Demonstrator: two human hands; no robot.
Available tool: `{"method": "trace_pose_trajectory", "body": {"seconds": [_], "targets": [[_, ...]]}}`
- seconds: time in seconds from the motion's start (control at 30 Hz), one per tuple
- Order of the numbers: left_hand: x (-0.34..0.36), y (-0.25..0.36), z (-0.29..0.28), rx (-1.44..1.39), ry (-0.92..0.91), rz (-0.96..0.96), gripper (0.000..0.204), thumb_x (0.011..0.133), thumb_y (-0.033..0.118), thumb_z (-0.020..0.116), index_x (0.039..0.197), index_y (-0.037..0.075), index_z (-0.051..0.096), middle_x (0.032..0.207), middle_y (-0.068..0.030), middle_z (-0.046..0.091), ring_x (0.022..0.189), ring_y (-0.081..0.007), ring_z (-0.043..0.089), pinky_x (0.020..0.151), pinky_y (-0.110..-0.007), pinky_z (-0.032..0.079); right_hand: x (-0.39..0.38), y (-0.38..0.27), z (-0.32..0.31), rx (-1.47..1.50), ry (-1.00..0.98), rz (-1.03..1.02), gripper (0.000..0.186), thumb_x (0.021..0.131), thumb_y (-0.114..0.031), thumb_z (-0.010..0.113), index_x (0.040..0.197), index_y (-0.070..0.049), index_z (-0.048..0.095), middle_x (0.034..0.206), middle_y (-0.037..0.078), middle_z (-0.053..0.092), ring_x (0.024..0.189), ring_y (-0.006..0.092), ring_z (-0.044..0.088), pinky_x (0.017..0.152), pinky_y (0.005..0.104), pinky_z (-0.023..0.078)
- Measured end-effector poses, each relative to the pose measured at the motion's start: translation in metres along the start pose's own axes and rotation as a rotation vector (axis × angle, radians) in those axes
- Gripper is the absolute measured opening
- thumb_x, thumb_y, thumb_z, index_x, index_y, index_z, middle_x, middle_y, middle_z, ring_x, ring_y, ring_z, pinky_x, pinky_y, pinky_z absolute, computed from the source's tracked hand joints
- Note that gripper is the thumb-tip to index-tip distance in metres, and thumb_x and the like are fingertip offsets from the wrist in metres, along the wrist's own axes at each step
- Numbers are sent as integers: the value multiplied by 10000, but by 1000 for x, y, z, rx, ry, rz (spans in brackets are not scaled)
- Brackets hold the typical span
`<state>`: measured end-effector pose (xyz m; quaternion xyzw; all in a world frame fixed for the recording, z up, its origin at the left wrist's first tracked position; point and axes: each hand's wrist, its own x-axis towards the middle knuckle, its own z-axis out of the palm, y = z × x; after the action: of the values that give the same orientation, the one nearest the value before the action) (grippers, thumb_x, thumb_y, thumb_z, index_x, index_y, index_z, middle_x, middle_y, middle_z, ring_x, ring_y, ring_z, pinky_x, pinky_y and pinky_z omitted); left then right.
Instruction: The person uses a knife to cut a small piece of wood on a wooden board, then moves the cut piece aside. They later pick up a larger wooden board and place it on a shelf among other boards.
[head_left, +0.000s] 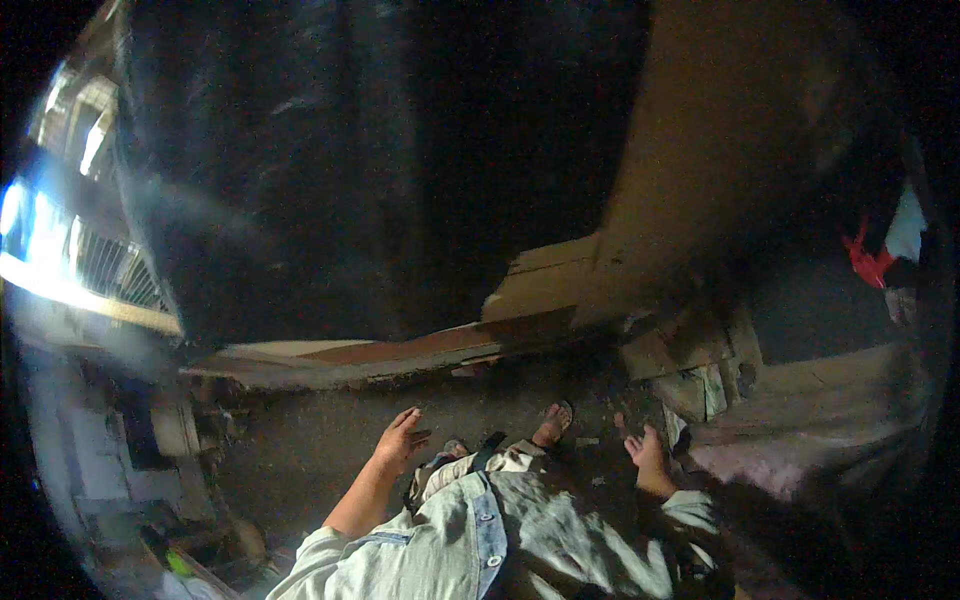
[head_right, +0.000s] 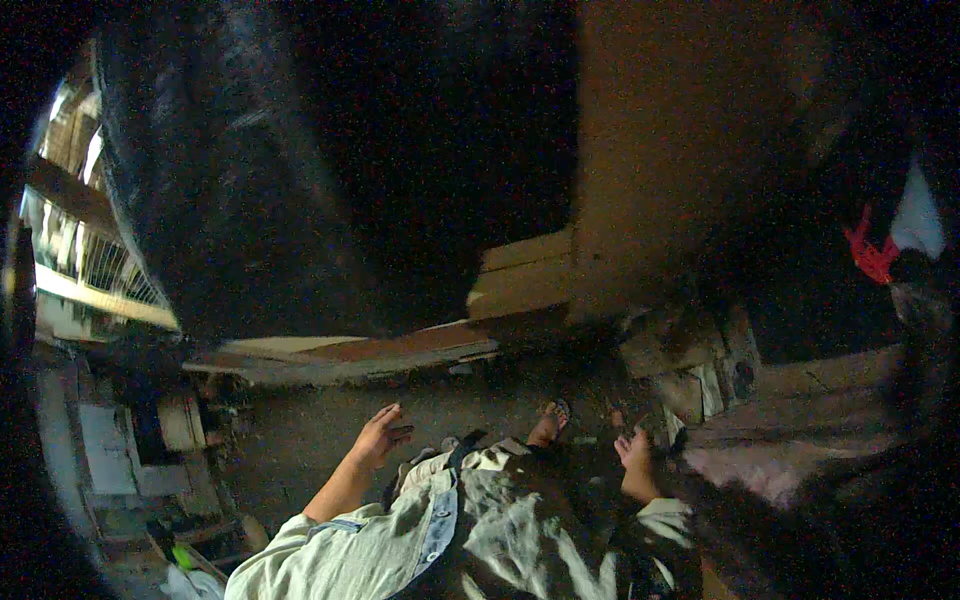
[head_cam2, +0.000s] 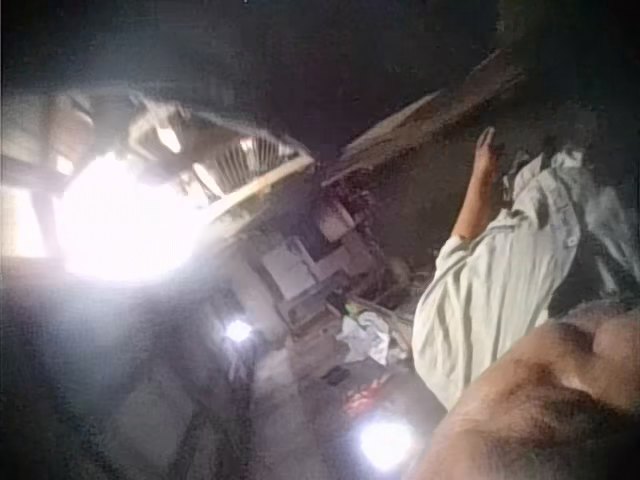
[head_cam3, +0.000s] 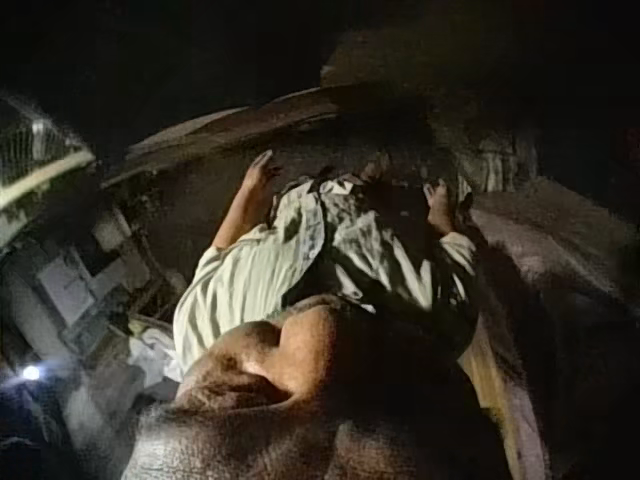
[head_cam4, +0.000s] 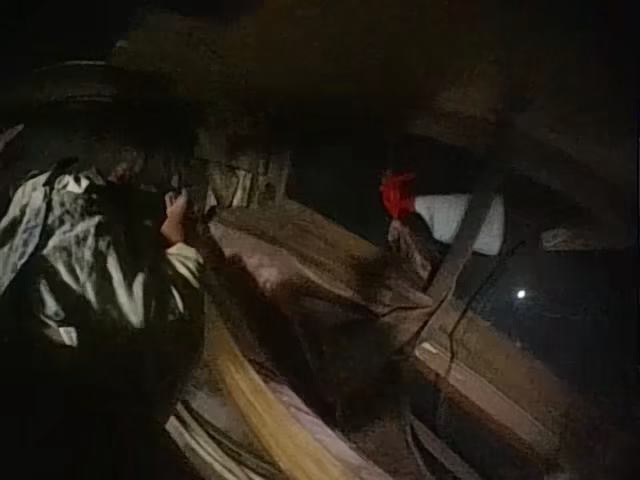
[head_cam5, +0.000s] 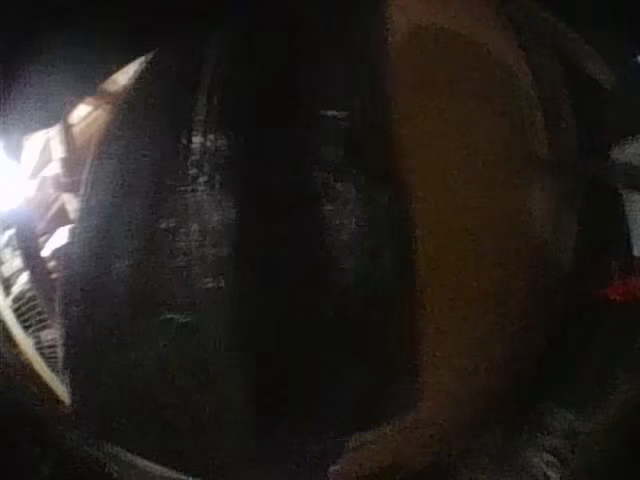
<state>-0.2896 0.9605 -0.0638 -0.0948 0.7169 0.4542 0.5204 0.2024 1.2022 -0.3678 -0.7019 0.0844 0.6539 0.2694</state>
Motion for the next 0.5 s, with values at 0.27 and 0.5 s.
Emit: {"method": "trace_pose_trajectory", "body": {"seconds": [0.27,0.5], "targets": [[-1,-54,-122,-229,65,27,653,989,472,612,1512,133,417,1477,-62,487,1080,-210,612,964,-414,483,-63,80,37,-568,-302,-22,278,946,-313,617,1154,-141,552,932,75,594,803,259,585,778,439,536],[17,-98,-219,-446,167,72,568,982,434,626,1438,124,488,1336,-59,555,937,-201,622,803,-342,541,-96,116,141,-914,-284,-194,485,966,-342,627,1363,-118,461,1263,147,509,1081,346,616,804,508,560]]}}
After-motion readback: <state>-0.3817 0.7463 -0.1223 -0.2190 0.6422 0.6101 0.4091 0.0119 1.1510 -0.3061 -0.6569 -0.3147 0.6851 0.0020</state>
